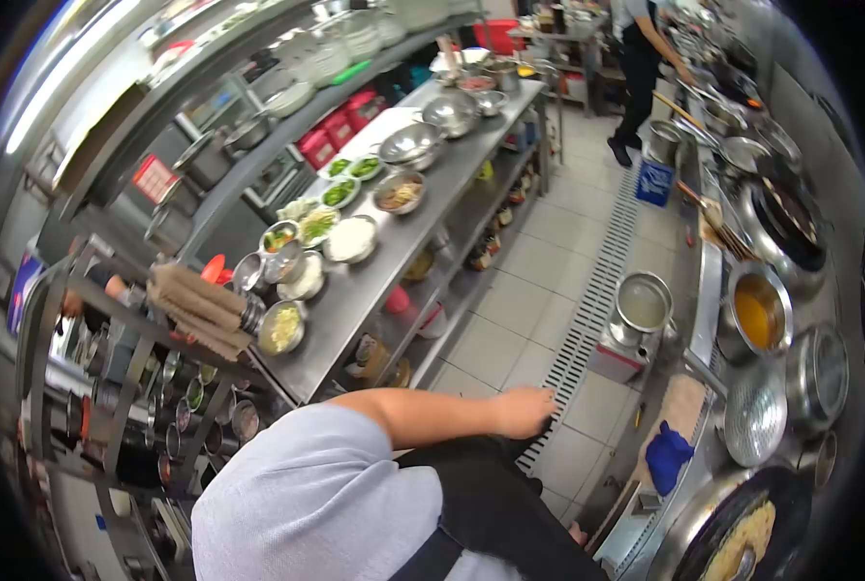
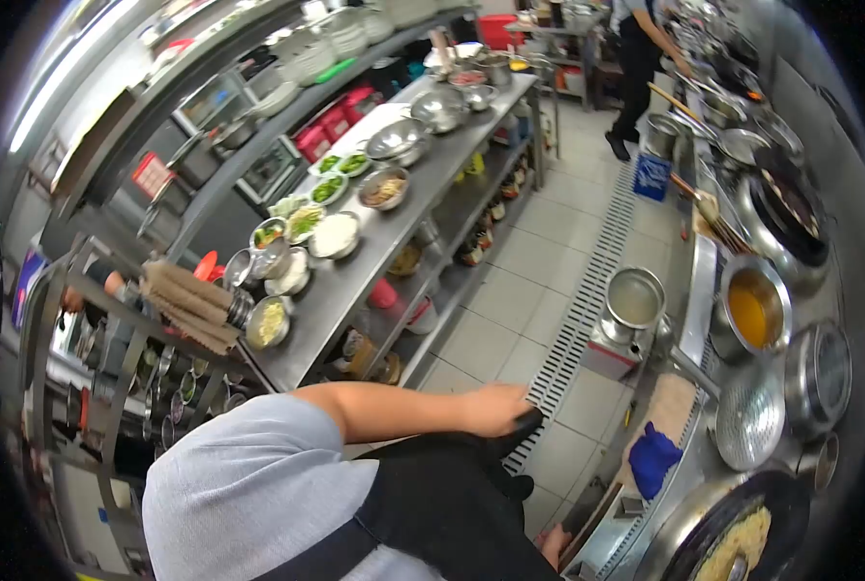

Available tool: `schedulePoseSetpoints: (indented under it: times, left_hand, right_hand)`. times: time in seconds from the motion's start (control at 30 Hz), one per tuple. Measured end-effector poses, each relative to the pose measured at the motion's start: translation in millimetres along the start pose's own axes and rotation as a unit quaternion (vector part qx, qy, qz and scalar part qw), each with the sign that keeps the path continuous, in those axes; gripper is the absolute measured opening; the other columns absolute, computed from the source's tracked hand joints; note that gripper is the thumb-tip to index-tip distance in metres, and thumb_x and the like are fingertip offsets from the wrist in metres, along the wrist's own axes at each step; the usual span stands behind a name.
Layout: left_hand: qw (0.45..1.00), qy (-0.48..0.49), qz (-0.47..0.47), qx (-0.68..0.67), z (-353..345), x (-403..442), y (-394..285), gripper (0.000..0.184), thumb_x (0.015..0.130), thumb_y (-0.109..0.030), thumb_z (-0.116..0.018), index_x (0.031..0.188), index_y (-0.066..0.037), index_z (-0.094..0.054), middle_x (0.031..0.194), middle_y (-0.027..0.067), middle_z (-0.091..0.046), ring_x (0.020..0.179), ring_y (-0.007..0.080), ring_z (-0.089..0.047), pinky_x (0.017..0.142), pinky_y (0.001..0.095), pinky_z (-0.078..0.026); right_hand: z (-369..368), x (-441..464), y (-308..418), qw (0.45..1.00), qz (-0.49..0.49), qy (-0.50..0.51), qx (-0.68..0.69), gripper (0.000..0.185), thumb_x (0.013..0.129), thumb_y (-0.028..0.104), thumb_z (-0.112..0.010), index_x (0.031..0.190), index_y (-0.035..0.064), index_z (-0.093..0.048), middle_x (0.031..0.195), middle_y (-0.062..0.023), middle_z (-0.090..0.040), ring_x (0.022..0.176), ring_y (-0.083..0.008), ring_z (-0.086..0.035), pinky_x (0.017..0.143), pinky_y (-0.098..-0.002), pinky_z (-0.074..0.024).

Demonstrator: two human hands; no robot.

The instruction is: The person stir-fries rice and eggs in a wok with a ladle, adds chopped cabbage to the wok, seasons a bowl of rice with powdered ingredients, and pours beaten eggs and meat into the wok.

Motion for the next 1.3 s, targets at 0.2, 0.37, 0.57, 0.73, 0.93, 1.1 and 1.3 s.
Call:
schedulePoseSetpoints:
  times: [0.2,0.37,0.57,0.73,0.93,1.1,1.3]
  left_hand:
    - [0.943,0.128,0.308,0.022,-25.5,-191.2,105.9,0.037,0.077,-0.018,-0.057,0.110,-0.002,-0.056,0.112,0.0194,-0.057,0.102,0.0339,-0.059,0.084,0.0435,-0.048]
    - [0.911,0.122,0.393,-0.017,-58.2,-253.8,148.1,0.042,0.078,-0.020,-0.056,0.116,-0.003,-0.056,0.115,0.0205,-0.057,0.104,0.0315,-0.059,0.083,0.0426,-0.049]
    - [0.910,0.131,0.380,-0.100,-52.1,-255.2,182.8,0.037,0.081,-0.027,-0.055,0.111,-0.007,-0.059,0.103,0.0147,-0.065,0.096,0.0306,-0.062,0.080,0.0428,-0.049]
    - [0.822,-0.260,0.417,-0.288,-10.1,-325.2,240.8,0.036,0.083,-0.035,-0.061,0.102,-0.004,-0.060,0.091,0.0127,-0.066,0.082,0.0262,-0.065,0.071,0.0378,-0.050]
    - [0.590,-0.394,0.469,-0.526,-19.3,-433.0,281.0,0.034,0.088,-0.034,-0.060,0.088,-0.001,-0.058,0.077,0.0071,-0.062,0.063,0.0135,-0.060,0.058,0.0268,-0.048]
    - [0.528,-0.394,0.484,-0.576,-36.1,-462.0,294.2,0.031,0.089,-0.033,-0.059,0.089,-0.001,-0.058,0.074,0.0062,-0.060,0.059,0.0128,-0.058,0.055,0.0256,-0.046]
    - [0.485,-0.397,0.482,-0.612,-38.0,-476.9,302.1,0.040,0.091,-0.042,-0.052,0.092,-0.003,-0.059,0.078,0.0066,-0.061,0.062,0.0134,-0.058,0.056,0.0252,-0.045]
  right_hand:
    - [46.8,31.4,23.6,0.976,0.056,-0.116,-0.178,0.045,0.085,0.021,-0.056,0.121,-0.0029,-0.048,0.090,-0.0168,-0.059,0.066,-0.0235,-0.058,0.055,-0.0318,-0.0457]
    - [81.2,0.6,145.1,0.942,0.186,-0.176,-0.218,0.044,0.085,0.020,-0.056,0.121,-0.0033,-0.048,0.087,-0.0151,-0.060,0.064,-0.0223,-0.058,0.053,-0.0305,-0.0450]
    - [90.5,-92.9,301.9,0.854,0.373,-0.227,-0.285,0.043,0.085,0.018,-0.056,0.121,-0.0037,-0.048,0.083,-0.0130,-0.060,0.061,-0.0208,-0.057,0.052,-0.0290,-0.0440]
    - [65.1,-138.8,349.6,0.781,0.447,-0.232,-0.369,0.042,0.085,0.017,-0.056,0.121,-0.0041,-0.048,0.080,-0.0113,-0.060,0.059,-0.0196,-0.057,0.050,-0.0277,-0.0433]
    - [-105.7,-71.0,290.8,0.655,0.471,0.083,-0.585,0.041,0.085,0.015,-0.056,0.120,-0.0046,-0.048,0.076,-0.0092,-0.060,0.056,-0.0181,-0.056,0.049,-0.0261,-0.0423]
    - [-203.3,-299.1,271.0,0.729,0.374,0.221,-0.528,0.044,0.085,0.016,-0.056,0.123,-0.0032,-0.048,0.081,-0.0104,-0.063,0.058,-0.0188,-0.058,0.050,-0.0286,-0.0452]
    - [-261.1,-335.9,270.3,0.732,0.405,0.259,-0.482,0.046,0.083,0.012,-0.059,0.126,-0.0013,-0.048,0.081,-0.0118,-0.063,0.061,-0.0171,-0.058,0.053,-0.0284,-0.0469]
Point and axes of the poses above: each hand's wrist, its own x-axis towards the middle knuckle, its own z-axis out of the back of the hand, y = z × x, the point moved 8 cm from there along x, towards the middle knuckle
